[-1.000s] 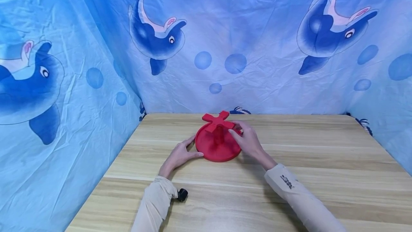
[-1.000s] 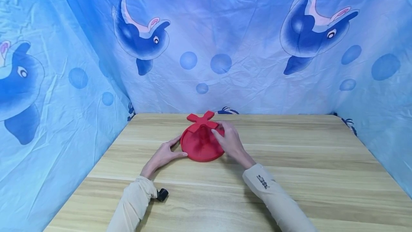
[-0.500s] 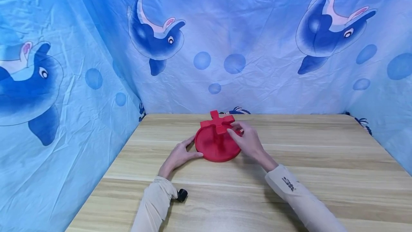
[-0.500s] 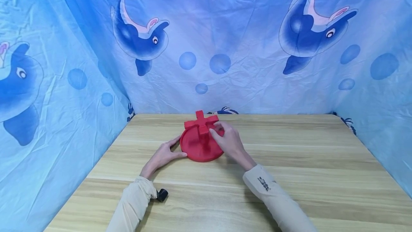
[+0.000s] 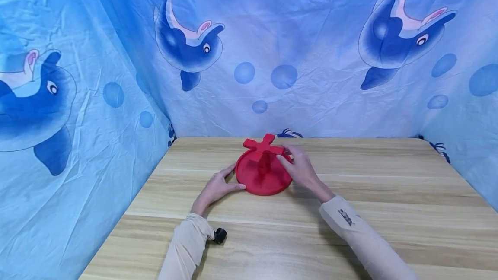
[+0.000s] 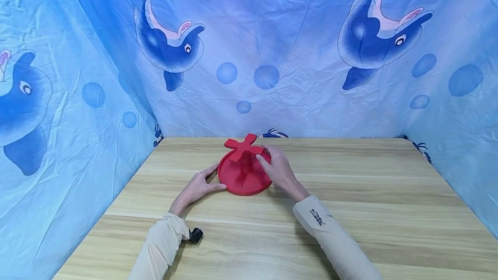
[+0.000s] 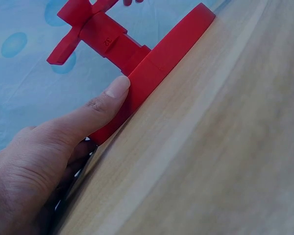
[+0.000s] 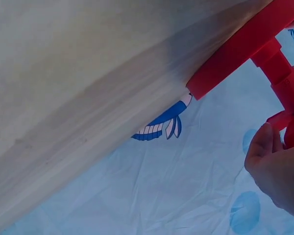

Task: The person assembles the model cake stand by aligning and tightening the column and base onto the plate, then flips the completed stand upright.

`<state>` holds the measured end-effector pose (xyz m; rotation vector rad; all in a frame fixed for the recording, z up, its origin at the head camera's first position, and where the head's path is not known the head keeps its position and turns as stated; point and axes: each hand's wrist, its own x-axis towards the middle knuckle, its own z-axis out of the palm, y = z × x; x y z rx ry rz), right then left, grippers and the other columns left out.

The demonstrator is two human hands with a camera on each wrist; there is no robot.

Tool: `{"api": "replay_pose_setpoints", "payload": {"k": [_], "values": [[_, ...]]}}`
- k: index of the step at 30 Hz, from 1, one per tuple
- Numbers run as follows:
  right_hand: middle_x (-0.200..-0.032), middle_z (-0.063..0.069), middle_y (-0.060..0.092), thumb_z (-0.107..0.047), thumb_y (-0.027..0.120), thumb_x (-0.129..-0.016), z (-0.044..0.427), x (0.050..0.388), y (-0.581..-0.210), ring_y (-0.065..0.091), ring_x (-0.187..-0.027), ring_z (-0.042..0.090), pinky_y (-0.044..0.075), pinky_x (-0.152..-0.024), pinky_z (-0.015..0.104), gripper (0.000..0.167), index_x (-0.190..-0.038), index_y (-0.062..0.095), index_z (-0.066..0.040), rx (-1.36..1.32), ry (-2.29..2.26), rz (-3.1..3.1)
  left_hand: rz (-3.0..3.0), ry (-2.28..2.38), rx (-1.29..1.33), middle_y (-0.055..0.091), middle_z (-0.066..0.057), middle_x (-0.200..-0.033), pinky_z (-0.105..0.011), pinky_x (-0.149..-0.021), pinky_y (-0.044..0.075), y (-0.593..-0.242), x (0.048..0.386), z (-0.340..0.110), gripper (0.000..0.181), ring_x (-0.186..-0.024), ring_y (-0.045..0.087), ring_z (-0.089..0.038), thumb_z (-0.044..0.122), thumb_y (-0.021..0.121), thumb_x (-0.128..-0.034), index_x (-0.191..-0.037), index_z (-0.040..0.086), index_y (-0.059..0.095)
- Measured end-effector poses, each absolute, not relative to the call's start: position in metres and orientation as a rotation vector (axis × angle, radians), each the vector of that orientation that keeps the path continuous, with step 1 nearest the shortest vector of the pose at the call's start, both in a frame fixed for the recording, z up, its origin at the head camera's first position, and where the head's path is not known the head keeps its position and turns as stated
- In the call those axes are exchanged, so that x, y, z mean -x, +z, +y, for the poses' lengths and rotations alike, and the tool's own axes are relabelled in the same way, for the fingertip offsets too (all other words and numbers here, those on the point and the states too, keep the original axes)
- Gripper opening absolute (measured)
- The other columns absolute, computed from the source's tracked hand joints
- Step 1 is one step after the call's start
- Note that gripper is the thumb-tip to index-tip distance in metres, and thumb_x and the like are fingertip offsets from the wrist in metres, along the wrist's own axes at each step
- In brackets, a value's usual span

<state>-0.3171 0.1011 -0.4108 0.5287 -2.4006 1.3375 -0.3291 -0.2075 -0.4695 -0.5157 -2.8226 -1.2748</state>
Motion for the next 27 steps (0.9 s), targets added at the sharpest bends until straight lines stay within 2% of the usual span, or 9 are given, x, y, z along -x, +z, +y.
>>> {"api": "replay_pose_setpoints", "payload": {"k": [4,8,16,19,24,27], "values": [[-0.12,0.014,0.066,-0.009,0.072,-0.098,0.1,0.317,-0.413,0.062,-0.103,0.028,0.061,-0.082,0.041,0.042,-0.139,0.062,0.0,-0.526,1.357,-2.396,-2.826,-1.276,0.515,0.044,-0.013,-0.159,-0.055,-0.116,0.036,-0.469,0.329,-0.207,0.095,-0.146,0.039,-0.034,0.053,0.086,-0.0821,-0.16,0.019,0.042],[-0.121,0.014,0.067,-0.007,0.072,-0.098,0.1,0.317,-0.413,0.062,-0.102,0.028,0.061,-0.081,0.04,0.042,-0.138,0.062,-0.001,-0.53,1.384,-2.382,-2.829,-1.274,0.511,0.044,-0.012,-0.159,-0.055,-0.116,0.036,-0.469,0.329,-0.207,0.095,-0.146,0.039,-0.034,0.052,0.085,-0.0827,-0.16,0.019,0.042],[-0.112,0.011,0.068,-0.008,0.078,-0.093,0.096,0.309,-0.413,0.063,-0.097,0.026,0.059,-0.075,0.03,0.042,-0.133,0.066,-0.002,-0.514,1.432,-2.386,-2.832,-1.288,0.499,0.044,-0.009,-0.159,-0.055,-0.115,0.037,-0.469,0.329,-0.207,0.095,-0.146,0.04,-0.032,0.053,0.086,-0.0819,-0.16,0.021,0.043],[-0.114,0.011,0.068,-0.012,0.078,-0.093,0.095,0.303,-0.411,0.063,-0.102,0.028,0.059,-0.078,0.033,0.04,-0.131,0.067,-0.002,-0.505,1.42,-2.397,-2.829,-1.279,0.501,0.045,-0.009,-0.159,-0.055,-0.114,0.038,-0.469,0.329,-0.207,0.095,-0.146,0.04,-0.033,0.053,0.086,-0.0815,-0.16,0.02,0.043],[-0.116,0.013,0.068,-0.016,0.075,-0.097,0.1,0.302,-0.411,0.062,-0.108,0.036,0.058,-0.083,0.047,0.032,-0.124,0.069,-0.001,-0.441,1.38,-2.337,-2.831,-1.274,0.497,0.046,-0.009,-0.158,-0.056,-0.113,0.04,-0.469,0.329,-0.207,0.097,-0.145,0.042,-0.033,0.055,0.085,-0.081,-0.16,0.021,0.042],[-0.12,0.018,0.065,-0.015,0.076,-0.096,0.103,0.306,-0.412,0.06,-0.112,0.041,0.056,-0.086,0.055,0.037,-0.127,0.065,0.002,-0.413,1.355,-2.307,-2.829,-1.282,0.494,0.046,-0.009,-0.158,-0.056,-0.113,0.039,-0.469,0.328,-0.207,0.097,-0.145,0.042,-0.033,0.054,0.086,-0.0811,-0.16,0.02,0.042]]}}
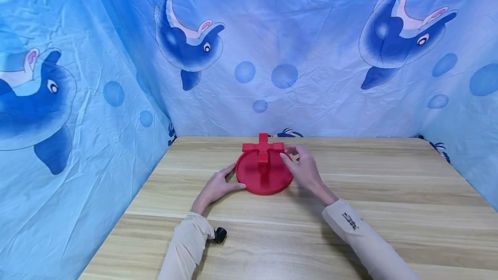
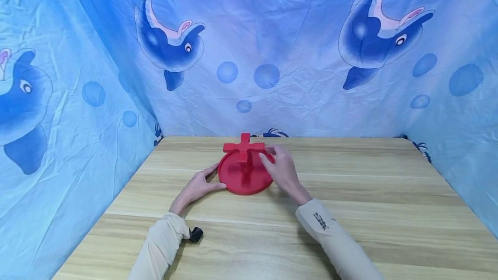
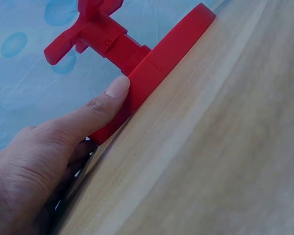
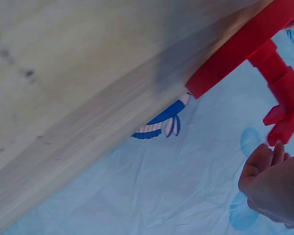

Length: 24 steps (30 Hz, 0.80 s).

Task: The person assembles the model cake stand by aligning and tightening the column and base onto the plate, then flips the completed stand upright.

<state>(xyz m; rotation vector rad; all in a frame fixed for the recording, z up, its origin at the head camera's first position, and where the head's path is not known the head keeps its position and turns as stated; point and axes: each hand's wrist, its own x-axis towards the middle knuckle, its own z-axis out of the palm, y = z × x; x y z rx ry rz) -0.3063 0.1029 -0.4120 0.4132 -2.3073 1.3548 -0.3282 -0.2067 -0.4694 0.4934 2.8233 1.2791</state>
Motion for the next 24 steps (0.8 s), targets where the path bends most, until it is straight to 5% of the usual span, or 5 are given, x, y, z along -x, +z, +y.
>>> {"api": "replay_pose_setpoints", "payload": {"k": [9,24], "values": [[-0.142,0.022,0.053,-0.017,0.074,-0.098,0.104,0.316,-0.419,0.05,-0.13,0.037,0.058,-0.093,0.053,0.064,-0.153,0.047,0.0,-0.51,1.224,-2.439,2.822,1.269,-0.485,0.044,-0.01,-0.159,-0.055,-0.116,0.037,-0.469,0.328,-0.206,0.095,-0.146,0.04,-0.033,0.053,0.086,-0.0816,-0.16,0.02,0.043],[-0.134,0.019,0.059,-0.011,0.072,-0.099,0.103,0.319,-0.42,0.053,-0.125,0.04,0.059,-0.089,0.052,0.048,-0.144,0.058,0.0,-0.508,1.273,-2.386,2.835,1.259,-0.499,0.045,-0.012,-0.158,-0.056,-0.116,0.036,-0.469,0.328,-0.207,0.095,-0.146,0.04,-0.034,0.052,0.086,-0.0817,-0.16,0.019,0.043]]}}
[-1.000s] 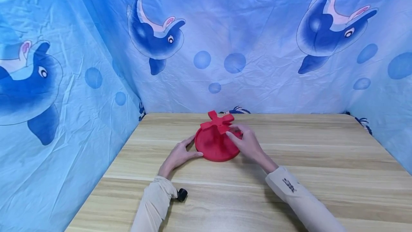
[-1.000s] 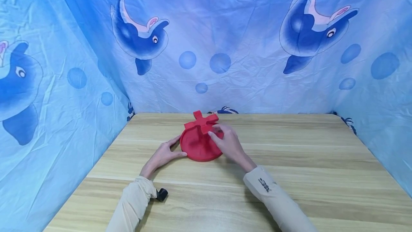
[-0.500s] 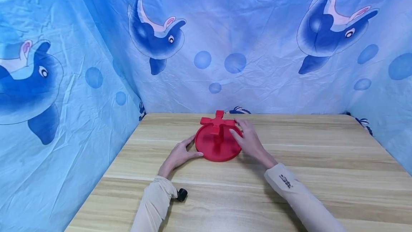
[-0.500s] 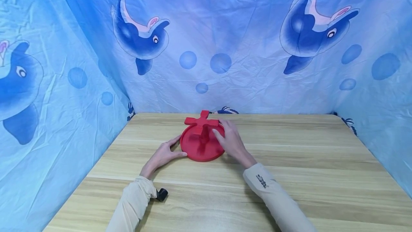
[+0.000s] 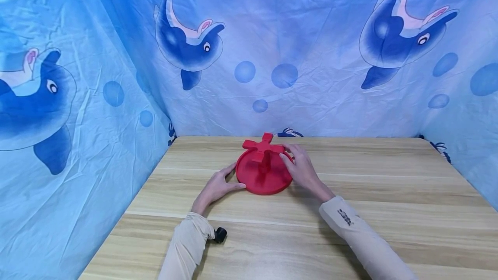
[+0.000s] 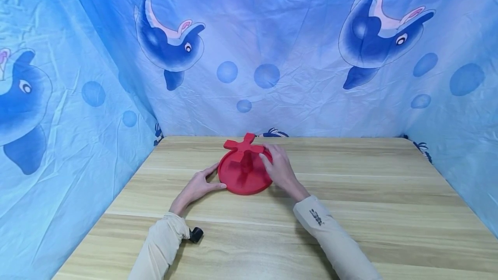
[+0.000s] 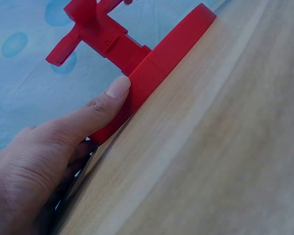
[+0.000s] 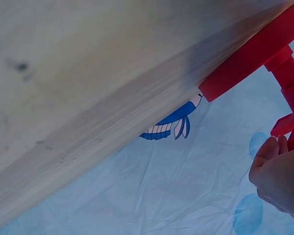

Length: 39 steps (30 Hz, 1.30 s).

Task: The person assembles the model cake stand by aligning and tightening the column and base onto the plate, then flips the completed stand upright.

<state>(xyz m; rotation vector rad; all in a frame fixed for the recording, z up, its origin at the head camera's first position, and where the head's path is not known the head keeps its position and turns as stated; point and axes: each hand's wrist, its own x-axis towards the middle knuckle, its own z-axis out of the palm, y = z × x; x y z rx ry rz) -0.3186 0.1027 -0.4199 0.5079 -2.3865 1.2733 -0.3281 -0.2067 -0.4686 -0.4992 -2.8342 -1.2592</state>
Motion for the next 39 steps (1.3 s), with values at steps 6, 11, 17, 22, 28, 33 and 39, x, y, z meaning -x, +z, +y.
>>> {"api": "replay_pose_setpoints", "payload": {"k": [6,11,17,22,28,33,39], "values": [[-0.125,0.015,0.063,-0.008,0.075,-0.095,0.102,0.313,-0.418,0.056,-0.116,0.038,0.06,-0.082,0.047,0.045,-0.138,0.062,-0.001,-0.546,1.315,-2.351,-2.843,-1.248,0.496,0.045,-0.012,-0.159,-0.054,-0.116,0.036,-0.468,0.328,-0.207,0.096,-0.146,0.04,-0.033,0.053,0.086,-0.0812,-0.16,0.02,0.043],[-0.118,0.011,0.068,-0.011,0.078,-0.094,0.104,0.302,-0.414,0.06,-0.109,0.031,0.06,-0.08,0.042,0.039,-0.131,0.068,-0.003,-0.594,1.34,-2.37,-2.845,-1.238,0.494,0.045,-0.012,-0.158,-0.054,-0.116,0.037,-0.467,0.328,-0.207,0.096,-0.146,0.04,-0.033,0.054,0.085,-0.0814,-0.16,0.02,0.043],[-0.119,0.013,0.067,-0.014,0.076,-0.096,0.109,0.301,-0.415,0.063,-0.106,0.031,0.059,-0.081,0.044,0.042,-0.134,0.064,-0.001,-0.53,1.327,-2.352,-2.841,-1.265,0.49,0.045,-0.013,-0.158,-0.057,-0.114,0.038,-0.467,0.328,-0.206,0.096,-0.145,0.04,-0.036,0.053,0.085,-0.0821,-0.16,0.018,0.042],[-0.125,0.022,0.062,-0.01,0.074,-0.096,0.109,0.309,-0.417,0.062,-0.111,0.041,0.058,-0.086,0.052,0.05,-0.141,0.057,0.001,-0.523,1.332,-2.337,-2.844,-1.255,0.486,0.044,-0.013,-0.159,-0.056,-0.116,0.036,-0.469,0.327,-0.207,0.095,-0.146,0.039,-0.035,0.053,0.086,-0.0818,-0.16,0.018,0.043],[-0.137,0.019,0.058,-0.013,0.072,-0.099,0.104,0.314,-0.417,0.058,-0.12,0.035,0.059,-0.089,0.048,0.056,-0.149,0.052,0.0,-0.522,1.353,-2.398,-2.828,-1.268,0.489,0.045,-0.013,-0.158,-0.056,-0.115,0.037,-0.47,0.326,-0.206,0.095,-0.146,0.04,-0.034,0.052,0.086,-0.0817,-0.16,0.018,0.043],[-0.135,0.018,0.06,-0.011,0.071,-0.099,0.101,0.315,-0.417,0.057,-0.121,0.034,0.06,-0.089,0.049,0.049,-0.145,0.057,0.0,-0.544,1.362,-2.387,-2.837,-1.265,0.486,0.044,-0.013,-0.159,-0.056,-0.116,0.036,-0.469,0.326,-0.206,0.096,-0.146,0.04,-0.034,0.053,0.086,-0.0816,-0.16,0.018,0.043],[-0.133,0.018,0.061,-0.01,0.073,-0.098,0.1,0.315,-0.418,0.057,-0.118,0.033,0.061,-0.087,0.047,0.047,-0.142,0.06,-0.001,-0.556,1.374,-2.356,-2.843,-1.245,0.49,0.045,-0.014,-0.158,-0.056,-0.115,0.037,-0.468,0.327,-0.206,0.096,-0.145,0.04,-0.035,0.053,0.086,-0.0818,-0.16,0.018,0.042]]}}
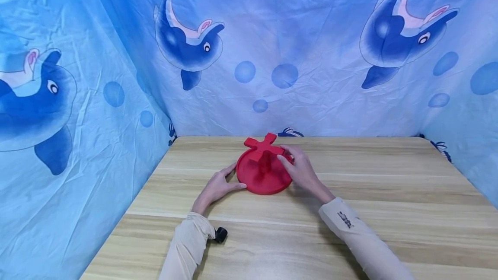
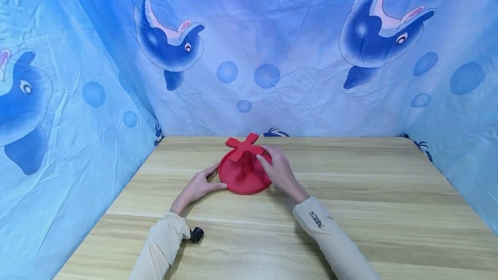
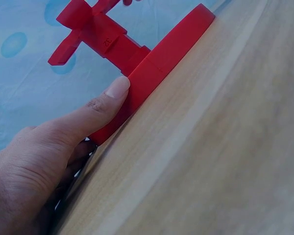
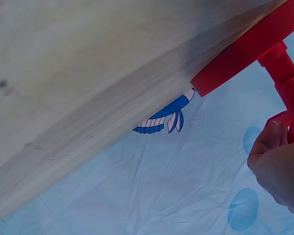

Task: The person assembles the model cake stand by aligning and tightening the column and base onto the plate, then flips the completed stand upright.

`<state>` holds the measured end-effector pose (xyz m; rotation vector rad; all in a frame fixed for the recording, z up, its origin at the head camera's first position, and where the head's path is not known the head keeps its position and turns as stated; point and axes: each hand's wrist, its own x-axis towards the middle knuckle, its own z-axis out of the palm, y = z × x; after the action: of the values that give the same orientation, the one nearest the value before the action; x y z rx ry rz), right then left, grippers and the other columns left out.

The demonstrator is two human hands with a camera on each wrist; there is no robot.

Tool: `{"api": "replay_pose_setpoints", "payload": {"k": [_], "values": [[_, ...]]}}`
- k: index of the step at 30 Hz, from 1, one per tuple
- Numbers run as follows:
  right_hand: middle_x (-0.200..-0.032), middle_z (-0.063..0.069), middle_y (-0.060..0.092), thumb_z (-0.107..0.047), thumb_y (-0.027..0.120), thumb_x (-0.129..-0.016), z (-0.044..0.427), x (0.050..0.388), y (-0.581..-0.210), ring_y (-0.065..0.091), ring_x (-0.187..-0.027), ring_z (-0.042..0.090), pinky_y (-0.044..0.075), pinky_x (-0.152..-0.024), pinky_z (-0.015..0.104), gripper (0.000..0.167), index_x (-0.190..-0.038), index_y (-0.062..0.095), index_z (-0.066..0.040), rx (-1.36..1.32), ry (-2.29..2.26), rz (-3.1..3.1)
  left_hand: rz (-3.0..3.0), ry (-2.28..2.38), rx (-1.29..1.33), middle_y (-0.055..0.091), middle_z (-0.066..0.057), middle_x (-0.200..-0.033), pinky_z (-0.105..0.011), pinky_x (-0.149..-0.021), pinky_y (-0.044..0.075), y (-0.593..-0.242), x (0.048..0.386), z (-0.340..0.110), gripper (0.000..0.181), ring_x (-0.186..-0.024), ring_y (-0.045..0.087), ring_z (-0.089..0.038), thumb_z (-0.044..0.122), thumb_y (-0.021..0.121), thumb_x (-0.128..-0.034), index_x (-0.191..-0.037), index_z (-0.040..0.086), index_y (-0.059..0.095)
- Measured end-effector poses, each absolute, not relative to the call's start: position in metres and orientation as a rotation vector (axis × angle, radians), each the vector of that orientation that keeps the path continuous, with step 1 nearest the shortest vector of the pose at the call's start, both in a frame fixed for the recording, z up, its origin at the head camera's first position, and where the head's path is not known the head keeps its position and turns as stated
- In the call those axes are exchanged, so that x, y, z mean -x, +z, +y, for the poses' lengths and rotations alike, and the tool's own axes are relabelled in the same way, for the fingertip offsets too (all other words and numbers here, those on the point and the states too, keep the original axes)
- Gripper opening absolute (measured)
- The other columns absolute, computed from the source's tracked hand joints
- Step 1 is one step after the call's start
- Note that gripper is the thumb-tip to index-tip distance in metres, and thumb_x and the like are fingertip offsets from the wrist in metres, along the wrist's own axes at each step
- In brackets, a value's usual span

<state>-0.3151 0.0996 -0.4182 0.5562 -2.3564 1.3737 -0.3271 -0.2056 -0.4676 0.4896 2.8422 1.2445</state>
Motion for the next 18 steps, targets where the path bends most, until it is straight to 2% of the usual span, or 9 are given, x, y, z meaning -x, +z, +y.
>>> {"api": "replay_pose_setpoints", "payload": {"k": [12,18], "values": [[-0.119,0.012,0.064,-0.01,0.076,-0.096,0.098,0.3151,-0.4201,0.06,-0.102,0.026,0.061,-0.078,0.034,0.046,-0.14,0.062,-0.004,-0.53,1.379,-2.35,2.833,1.261,-0.499,0.044,-0.013,-0.159,-0.056,-0.115,0.037,-0.4689,0.3276,-0.2064,0.096,-0.146,0.04,-0.035,0.053,0.085,-0.0824,-0.16,0.018,0.042],[-0.119,0.011,0.064,-0.011,0.076,-0.096,0.096,0.3133,-0.4175,0.059,-0.104,0.026,0.061,-0.08,0.037,0.045,-0.139,0.063,-0.005,-0.485,1.39,-2.374,2.841,1.253,-0.488,0.044,-0.013,-0.159,-0.056,-0.115,0.037,-0.4684,0.3281,-0.2056,0.097,-0.146,0.039,-0.035,0.054,0.085,-0.0817,-0.16,0.018,0.042]]}}
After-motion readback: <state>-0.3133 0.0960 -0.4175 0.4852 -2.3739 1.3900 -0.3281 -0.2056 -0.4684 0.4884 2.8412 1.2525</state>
